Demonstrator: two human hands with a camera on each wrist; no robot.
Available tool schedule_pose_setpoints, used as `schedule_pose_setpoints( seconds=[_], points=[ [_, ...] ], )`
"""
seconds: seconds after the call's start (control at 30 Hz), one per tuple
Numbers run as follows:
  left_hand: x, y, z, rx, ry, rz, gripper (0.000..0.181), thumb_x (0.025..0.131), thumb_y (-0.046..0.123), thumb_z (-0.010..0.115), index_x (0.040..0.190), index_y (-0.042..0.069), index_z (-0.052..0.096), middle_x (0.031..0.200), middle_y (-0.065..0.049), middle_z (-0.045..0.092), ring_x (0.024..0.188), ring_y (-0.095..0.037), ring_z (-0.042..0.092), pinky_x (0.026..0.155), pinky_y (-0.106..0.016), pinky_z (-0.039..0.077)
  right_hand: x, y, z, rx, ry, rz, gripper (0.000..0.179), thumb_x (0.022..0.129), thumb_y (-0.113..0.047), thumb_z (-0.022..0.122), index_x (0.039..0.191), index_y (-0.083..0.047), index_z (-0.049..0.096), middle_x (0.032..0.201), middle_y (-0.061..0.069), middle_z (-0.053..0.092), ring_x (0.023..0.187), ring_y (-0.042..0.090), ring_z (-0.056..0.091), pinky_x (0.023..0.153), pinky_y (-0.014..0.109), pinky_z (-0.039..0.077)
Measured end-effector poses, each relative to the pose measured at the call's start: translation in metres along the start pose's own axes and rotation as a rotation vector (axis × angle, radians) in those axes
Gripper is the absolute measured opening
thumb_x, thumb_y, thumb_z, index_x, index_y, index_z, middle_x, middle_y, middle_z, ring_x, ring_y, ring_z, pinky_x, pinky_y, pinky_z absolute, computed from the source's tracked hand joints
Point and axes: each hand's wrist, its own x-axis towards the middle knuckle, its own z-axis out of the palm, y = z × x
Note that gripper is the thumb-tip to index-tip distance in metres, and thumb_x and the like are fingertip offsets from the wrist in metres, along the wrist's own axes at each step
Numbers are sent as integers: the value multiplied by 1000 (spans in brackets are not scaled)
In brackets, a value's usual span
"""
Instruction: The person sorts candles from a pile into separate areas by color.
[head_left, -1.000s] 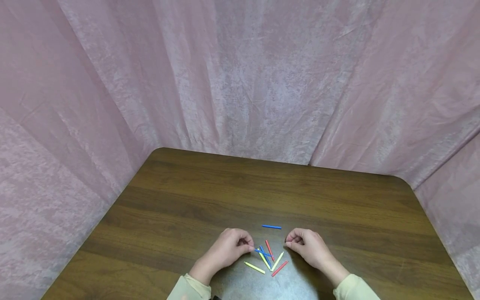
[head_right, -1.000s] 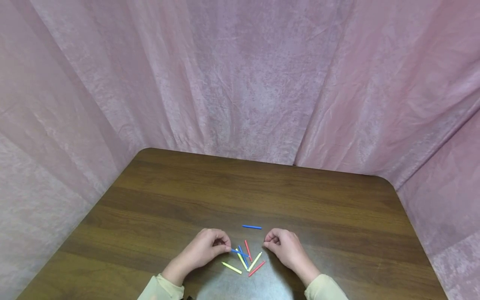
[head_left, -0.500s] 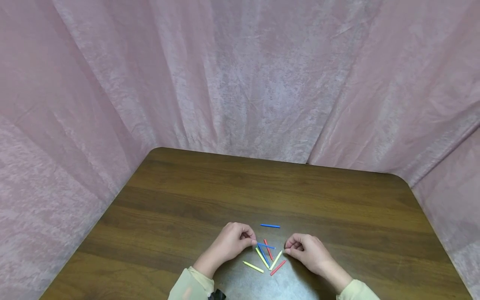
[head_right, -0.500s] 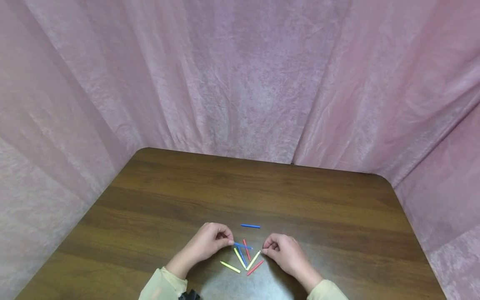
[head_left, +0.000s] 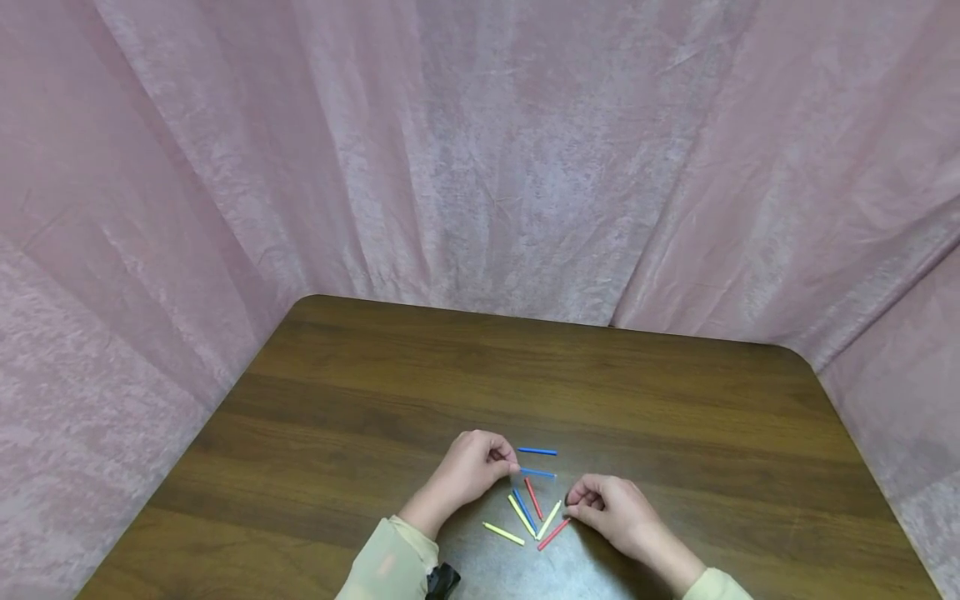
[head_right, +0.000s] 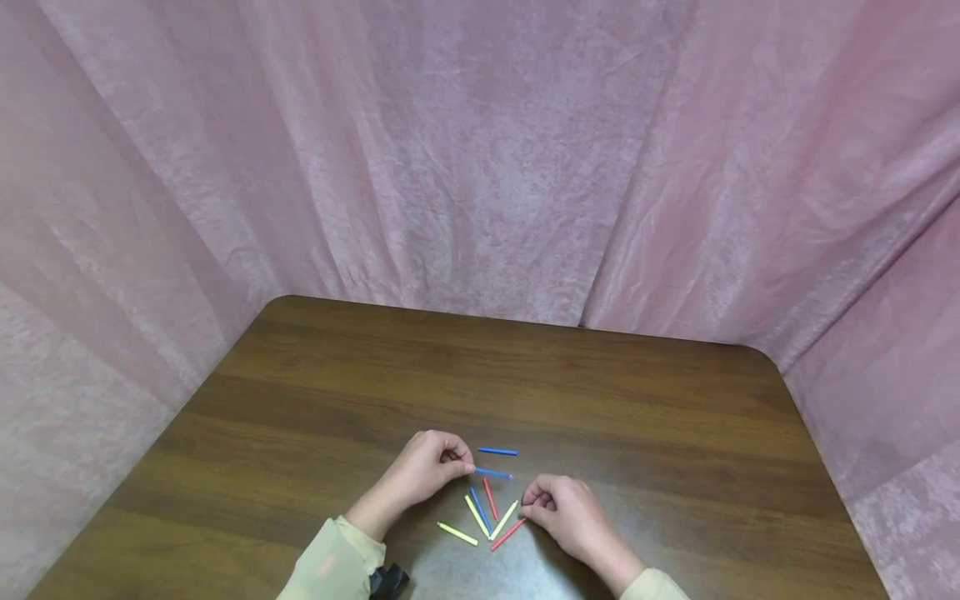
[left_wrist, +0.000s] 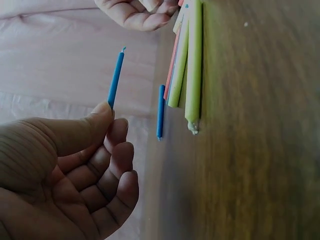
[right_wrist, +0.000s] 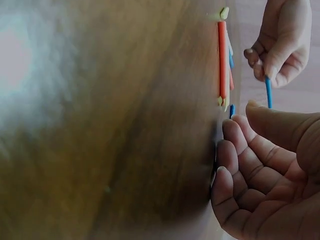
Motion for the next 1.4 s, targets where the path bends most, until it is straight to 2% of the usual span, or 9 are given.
schedule_pose_setpoints(
  seconds=[0.37, 0.6, 1.13, 1.4],
  points=[
    [12, -2, 5, 7, 20, -38, 12, 81, 12, 78, 71, 13, 70, 66, 10, 62, 61, 1, 51, 63, -21, 44, -6, -7, 4, 57, 22, 6, 7, 82, -11, 75, 83, -10, 68, 73, -9, 62, 65, 0, 54, 61, 22, 48],
    [19, -3, 6, 22, 31, -51, 11, 80, 12, 78, 72, 12, 71, 66, 9, 64, 60, 1, 51, 62, -21, 44, -8, -9, 8, 95, 16, -31, 7, 82, -9, 75, 82, -9, 68, 71, -10, 61, 63, -1, 53, 59, 22, 46],
    [28, -5, 9, 56, 31, -111, 13, 80, 15, 78, 69, 13, 72, 63, 9, 62, 60, -4, 49, 64, -25, 42, -4, -19, 17, 68, 2, -27, 9, 81, -10, 75, 79, -14, 68, 67, -13, 59, 58, -3, 48, 54, 20, 42],
    [30, -6, 11, 89, 22, -109, 12, 80, 15, 78, 70, 14, 71, 65, 10, 62, 64, -5, 50, 66, -25, 43, 0, -25, 24, 28, 13, -66, 13, 78, -14, 78, 73, -17, 66, 63, -15, 58, 54, -5, 46, 53, 20, 39]
  ],
)
